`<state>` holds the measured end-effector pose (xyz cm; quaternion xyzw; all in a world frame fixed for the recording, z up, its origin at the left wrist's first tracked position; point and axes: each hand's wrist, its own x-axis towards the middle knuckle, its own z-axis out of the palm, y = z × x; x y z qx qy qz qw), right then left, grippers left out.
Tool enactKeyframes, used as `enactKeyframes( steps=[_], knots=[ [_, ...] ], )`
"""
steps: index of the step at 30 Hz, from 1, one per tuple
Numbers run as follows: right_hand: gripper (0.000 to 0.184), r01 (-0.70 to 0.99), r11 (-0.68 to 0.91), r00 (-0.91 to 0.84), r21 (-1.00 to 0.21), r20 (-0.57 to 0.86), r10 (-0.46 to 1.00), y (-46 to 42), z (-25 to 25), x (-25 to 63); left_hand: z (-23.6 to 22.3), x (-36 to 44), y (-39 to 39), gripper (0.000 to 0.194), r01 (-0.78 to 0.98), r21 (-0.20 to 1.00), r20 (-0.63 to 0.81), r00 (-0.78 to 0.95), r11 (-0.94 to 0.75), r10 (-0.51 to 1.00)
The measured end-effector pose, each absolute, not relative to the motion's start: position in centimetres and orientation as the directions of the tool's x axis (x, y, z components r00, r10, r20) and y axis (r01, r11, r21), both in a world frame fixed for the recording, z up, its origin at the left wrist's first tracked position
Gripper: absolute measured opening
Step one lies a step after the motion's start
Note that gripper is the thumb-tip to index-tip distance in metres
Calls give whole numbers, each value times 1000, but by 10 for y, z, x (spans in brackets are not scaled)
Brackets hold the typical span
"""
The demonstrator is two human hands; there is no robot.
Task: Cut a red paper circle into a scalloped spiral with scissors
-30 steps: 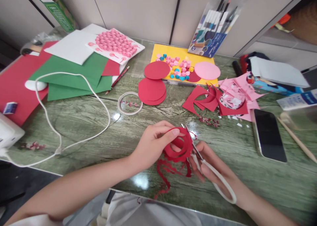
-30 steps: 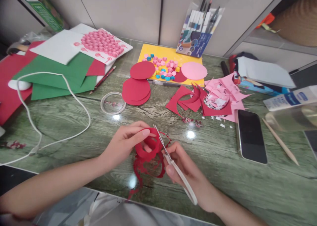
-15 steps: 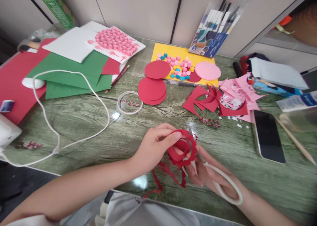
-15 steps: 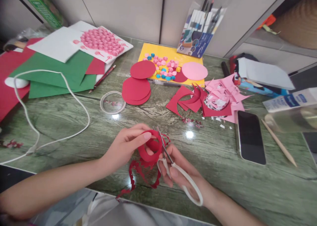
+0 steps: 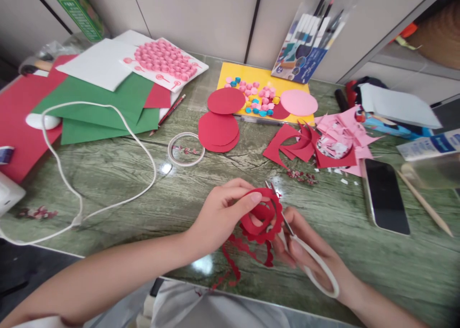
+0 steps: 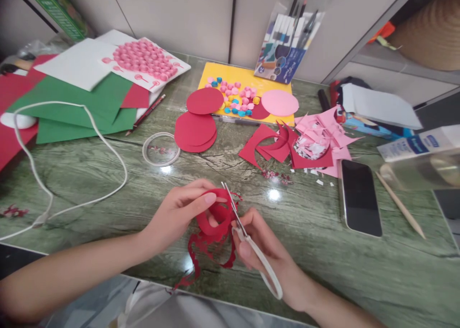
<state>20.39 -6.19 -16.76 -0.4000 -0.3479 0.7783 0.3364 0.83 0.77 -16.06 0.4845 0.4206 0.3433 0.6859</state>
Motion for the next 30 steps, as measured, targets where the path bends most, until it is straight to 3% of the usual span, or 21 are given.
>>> enactKeyframes(
  steps=[10,30],
  knots=[
    [32,-199,-544,-469,-815,-409,783,-62,-165,208,-157,6,9,28,-32,951,-268,402,306,876],
    [32,-81,-527,-469,-846,-434,769,-57,-161,217,-154,6,16,22,-162,914,-298,356,372,886]
  ],
)
